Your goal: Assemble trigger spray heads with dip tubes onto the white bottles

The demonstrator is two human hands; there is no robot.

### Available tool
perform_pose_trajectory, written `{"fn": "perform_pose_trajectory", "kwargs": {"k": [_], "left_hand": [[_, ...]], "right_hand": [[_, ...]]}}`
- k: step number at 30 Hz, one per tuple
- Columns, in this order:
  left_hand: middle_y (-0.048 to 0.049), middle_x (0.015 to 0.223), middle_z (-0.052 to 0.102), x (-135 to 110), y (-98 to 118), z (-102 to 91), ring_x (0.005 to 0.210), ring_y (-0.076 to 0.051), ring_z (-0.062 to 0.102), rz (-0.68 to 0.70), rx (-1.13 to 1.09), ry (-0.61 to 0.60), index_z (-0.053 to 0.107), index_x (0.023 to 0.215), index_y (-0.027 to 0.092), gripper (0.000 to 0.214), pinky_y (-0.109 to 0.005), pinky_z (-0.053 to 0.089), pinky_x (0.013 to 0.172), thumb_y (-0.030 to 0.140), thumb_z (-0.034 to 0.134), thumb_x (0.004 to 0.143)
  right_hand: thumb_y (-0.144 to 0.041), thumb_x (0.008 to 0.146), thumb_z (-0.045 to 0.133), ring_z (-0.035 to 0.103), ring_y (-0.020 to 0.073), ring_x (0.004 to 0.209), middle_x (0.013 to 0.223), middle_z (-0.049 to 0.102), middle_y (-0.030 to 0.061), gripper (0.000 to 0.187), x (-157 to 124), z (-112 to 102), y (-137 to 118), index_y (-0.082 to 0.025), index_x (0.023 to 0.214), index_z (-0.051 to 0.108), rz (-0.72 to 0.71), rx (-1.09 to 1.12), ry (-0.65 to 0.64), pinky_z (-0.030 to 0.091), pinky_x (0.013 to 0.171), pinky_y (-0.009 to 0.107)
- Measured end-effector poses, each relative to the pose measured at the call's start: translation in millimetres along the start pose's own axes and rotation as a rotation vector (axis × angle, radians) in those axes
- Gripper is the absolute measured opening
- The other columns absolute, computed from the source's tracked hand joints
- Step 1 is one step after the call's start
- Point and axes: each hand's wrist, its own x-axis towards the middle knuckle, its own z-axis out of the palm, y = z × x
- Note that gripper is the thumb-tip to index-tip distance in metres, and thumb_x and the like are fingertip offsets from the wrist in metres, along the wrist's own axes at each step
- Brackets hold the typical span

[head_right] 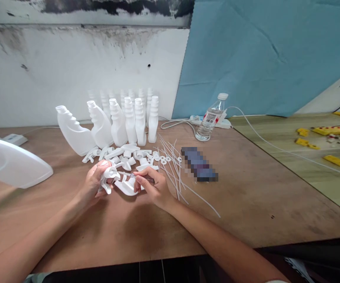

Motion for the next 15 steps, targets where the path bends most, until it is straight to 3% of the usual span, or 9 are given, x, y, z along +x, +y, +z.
{"fn": "perform_pose_trajectory", "kwargs": {"k": [7,11,15], "left_hand": [[0.0026,0.053,0.050,-10,-7,6.7,0.036,-0.010,0.044,0.141,0.042,0.203,0.043,0.085,0.020,0.036,-0.012,0.025,0.028,0.050,0.061,0.081],[0.0035,0.054,0.048,-8,-8,5.2,0.034,-0.009,0.041,0.078,-0.057,0.116,0.042,0.083,0.020,0.032,-0.013,0.020,0.026,0.045,0.062,0.080],[0.0036,0.052,0.045,-2,-14,1.6,0.036,-0.008,0.045,-0.008,-0.113,0.051,0.043,0.078,0.018,0.030,-0.013,0.029,0.032,0.043,0.059,0.082]], "right_hand": [[-0.025,0.092,0.056,0.062,0.0128,0.058,0.065,0.062,0.0005,0.012,-6,1,4,-0.017,0.098,0.062,-0.126,-0.231,0.018,0.051,0.055,0.026],[-0.027,0.092,0.056,0.062,0.0127,0.056,0.062,0.062,-0.0003,0.012,-4,2,-1,-0.016,0.096,0.061,-0.031,-0.108,0.006,0.050,0.053,0.026],[-0.027,0.090,0.060,0.064,0.0144,0.055,0.059,0.059,-0.0019,0.012,-1,4,-9,-0.015,0.090,0.060,0.045,0.042,-0.016,0.050,0.053,0.027]]}}
